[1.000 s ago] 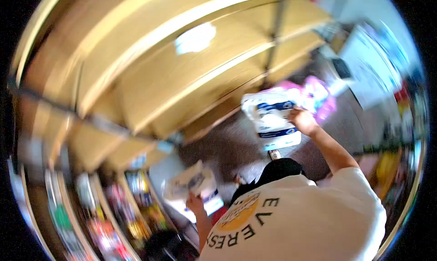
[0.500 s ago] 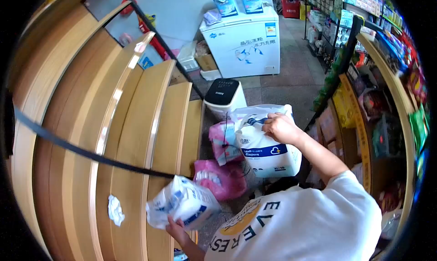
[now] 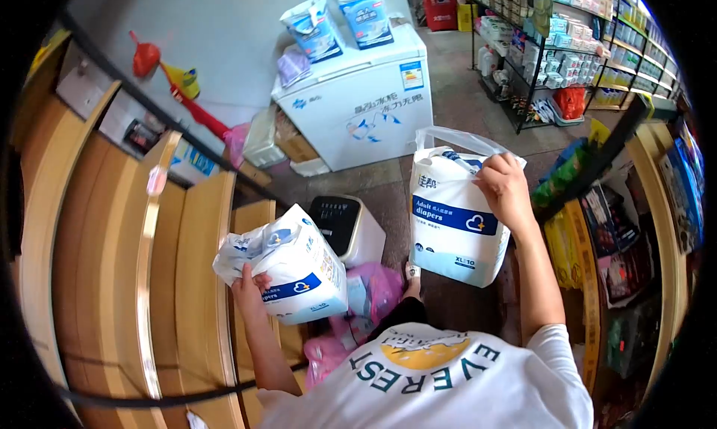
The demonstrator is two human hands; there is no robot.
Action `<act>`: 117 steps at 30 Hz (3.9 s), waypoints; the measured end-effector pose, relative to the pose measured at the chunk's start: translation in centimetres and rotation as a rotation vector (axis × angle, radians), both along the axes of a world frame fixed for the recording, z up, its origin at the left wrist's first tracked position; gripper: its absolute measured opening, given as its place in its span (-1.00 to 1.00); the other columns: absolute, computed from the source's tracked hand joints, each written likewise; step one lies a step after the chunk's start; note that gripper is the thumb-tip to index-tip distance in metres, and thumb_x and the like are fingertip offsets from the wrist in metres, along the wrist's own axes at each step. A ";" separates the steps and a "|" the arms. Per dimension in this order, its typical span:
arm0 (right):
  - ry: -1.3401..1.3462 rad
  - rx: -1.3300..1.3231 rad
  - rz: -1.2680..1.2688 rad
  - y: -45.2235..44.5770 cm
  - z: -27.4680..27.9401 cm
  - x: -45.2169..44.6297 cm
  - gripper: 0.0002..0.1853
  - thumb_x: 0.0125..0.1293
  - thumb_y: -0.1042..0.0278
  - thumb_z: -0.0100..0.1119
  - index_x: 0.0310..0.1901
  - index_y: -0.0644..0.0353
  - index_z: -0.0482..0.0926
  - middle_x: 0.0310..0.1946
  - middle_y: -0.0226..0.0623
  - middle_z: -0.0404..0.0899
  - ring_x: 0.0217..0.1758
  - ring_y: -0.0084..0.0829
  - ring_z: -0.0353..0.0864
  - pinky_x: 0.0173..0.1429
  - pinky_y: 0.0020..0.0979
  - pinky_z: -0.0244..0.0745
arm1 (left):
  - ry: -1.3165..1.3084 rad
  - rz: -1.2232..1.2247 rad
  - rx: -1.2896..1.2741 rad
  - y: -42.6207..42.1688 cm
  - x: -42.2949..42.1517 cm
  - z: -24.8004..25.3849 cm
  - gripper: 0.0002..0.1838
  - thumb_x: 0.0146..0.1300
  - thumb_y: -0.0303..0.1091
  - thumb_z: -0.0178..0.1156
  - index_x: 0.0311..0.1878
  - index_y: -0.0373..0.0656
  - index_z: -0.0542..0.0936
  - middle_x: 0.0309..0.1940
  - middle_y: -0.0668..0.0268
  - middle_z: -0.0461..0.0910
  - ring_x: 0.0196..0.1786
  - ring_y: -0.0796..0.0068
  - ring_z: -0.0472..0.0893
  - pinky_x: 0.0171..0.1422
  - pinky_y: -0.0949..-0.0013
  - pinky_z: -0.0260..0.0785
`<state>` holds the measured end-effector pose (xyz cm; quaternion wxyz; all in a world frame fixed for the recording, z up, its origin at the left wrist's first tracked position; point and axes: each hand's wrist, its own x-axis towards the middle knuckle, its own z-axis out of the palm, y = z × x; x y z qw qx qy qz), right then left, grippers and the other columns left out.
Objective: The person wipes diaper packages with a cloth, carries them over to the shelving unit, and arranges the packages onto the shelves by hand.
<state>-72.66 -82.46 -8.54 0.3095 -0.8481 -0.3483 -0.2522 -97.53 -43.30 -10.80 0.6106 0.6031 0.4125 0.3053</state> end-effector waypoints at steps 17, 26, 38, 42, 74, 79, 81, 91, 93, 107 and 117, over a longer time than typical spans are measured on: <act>-0.350 0.244 -0.210 10.2 5.1 34.4 -0.85 0.01 0.68 0.16 -0.34 0.33 0.48 -0.35 -0.19 0.51 -0.34 -0.23 0.44 -0.21 -0.38 0.33 | -0.342 -0.112 0.071 10.0 40.5 2.6 -0.61 0.30 -0.25 0.03 -0.41 -0.48 0.51 -0.60 0.16 0.53 -0.69 0.46 0.47 -0.61 0.54 0.23; -0.797 0.306 -0.006 17.9 7.9 54.2 -0.92 0.09 0.57 0.14 -0.36 0.24 0.47 -0.33 -0.27 0.56 -0.30 -0.40 0.48 -0.27 -0.42 0.25 | -0.742 0.007 0.100 12.9 61.4 9.1 -0.69 0.24 -0.25 0.07 -0.23 -0.38 0.49 -0.47 0.14 0.58 -0.67 0.40 0.46 -0.58 0.45 0.31; -0.533 0.162 0.233 24.8 -1.5 64.5 -0.57 0.08 -0.11 0.18 -0.35 0.06 0.29 -0.09 -0.25 0.51 -0.10 -0.27 0.42 0.16 -0.20 0.11 | -0.457 0.064 0.013 13.4 73.4 4.3 -0.68 0.27 -0.27 0.02 -0.33 -0.44 0.52 -0.50 0.10 0.57 -0.61 0.46 0.50 -0.61 0.48 0.28; -0.519 0.075 0.187 25.8 -1.8 65.6 -0.60 0.14 -0.11 0.11 -0.31 0.06 0.28 -0.06 -0.26 0.49 -0.05 -0.31 0.34 0.07 -0.20 0.14 | -0.589 0.056 -0.081 15.0 76.8 5.8 -0.67 0.27 -0.22 0.00 -0.18 -0.36 0.50 -0.49 0.19 0.58 -0.64 0.52 0.45 -0.56 0.51 0.24; -0.050 0.623 -0.193 24.2 -1.3 72.2 -0.44 0.24 -0.04 -0.14 0.05 0.34 0.29 0.15 -0.01 0.28 0.20 -0.15 0.27 0.25 -0.19 0.11 | -0.369 -0.231 -0.049 20.7 81.0 5.4 -0.50 0.31 0.02 -0.15 -0.44 -0.24 0.54 -0.62 0.24 0.57 -0.58 0.56 0.46 -0.40 0.56 0.12; 0.365 0.316 -0.368 23.1 -9.3 82.7 -0.67 0.22 0.20 0.07 -0.13 0.31 0.43 -0.17 -0.03 0.46 -0.05 -0.08 0.41 0.04 -0.21 0.31 | -0.179 -0.284 0.292 15.5 79.2 2.8 -0.56 0.32 -0.08 -0.11 -0.33 -0.31 0.55 -0.50 0.24 0.56 -0.42 0.47 0.51 -0.32 0.49 0.22; 0.257 0.204 -0.176 24.0 -12.1 86.0 -0.58 0.07 0.20 0.23 -0.08 0.26 0.44 -0.13 -0.03 0.46 0.00 -0.04 0.39 0.10 -0.20 0.29 | -0.002 -0.267 0.544 12.5 79.6 2.6 -0.60 0.35 -0.18 -0.14 -0.12 -0.36 0.53 -0.39 0.23 0.58 -0.33 0.53 0.51 -0.25 0.52 0.24; 0.294 -0.167 0.177 32.9 -14.5 99.4 -0.36 -0.04 0.13 0.33 0.14 -0.01 0.37 0.19 -0.02 0.25 0.22 0.03 0.26 0.20 -0.08 0.27 | 0.123 0.217 0.710 -0.1 82.7 5.6 -0.62 0.32 -0.32 -0.04 0.09 -0.41 0.40 -0.01 0.11 0.47 0.02 0.37 0.44 0.15 0.34 0.23; 0.419 -0.229 0.236 34.4 -16.1 102.6 -0.43 0.00 0.12 0.28 0.09 0.03 0.42 0.07 -0.01 0.40 0.10 -0.01 0.40 0.13 -0.13 0.34 | 0.171 0.253 0.740 -2.1 82.4 5.8 -0.62 0.29 -0.36 -0.03 0.09 -0.41 0.39 0.01 0.09 0.45 0.06 0.33 0.41 0.18 0.31 0.19; 1.036 0.753 0.391 17.6 -12.6 94.5 -0.76 0.18 0.47 0.20 -0.10 0.22 0.49 -0.27 -0.41 0.52 -0.21 -0.54 0.46 -0.09 -0.47 0.41 | 0.703 -0.650 1.422 4.2 103.2 18.4 -0.66 0.00 -0.37 0.28 -0.15 -0.35 0.54 -0.19 0.02 0.55 -0.09 0.18 0.54 0.06 0.27 0.33; 0.247 -0.023 0.246 26.1 -16.9 90.5 -0.34 -0.08 0.12 0.27 0.10 0.14 0.33 0.20 -0.16 0.24 0.28 -0.11 0.15 0.16 -0.03 0.20 | 0.961 -0.574 1.368 10.0 113.2 17.4 -0.57 0.18 -0.06 0.10 -0.46 -0.34 0.56 -0.55 -0.01 0.55 -0.40 -0.02 0.55 -0.27 0.14 0.35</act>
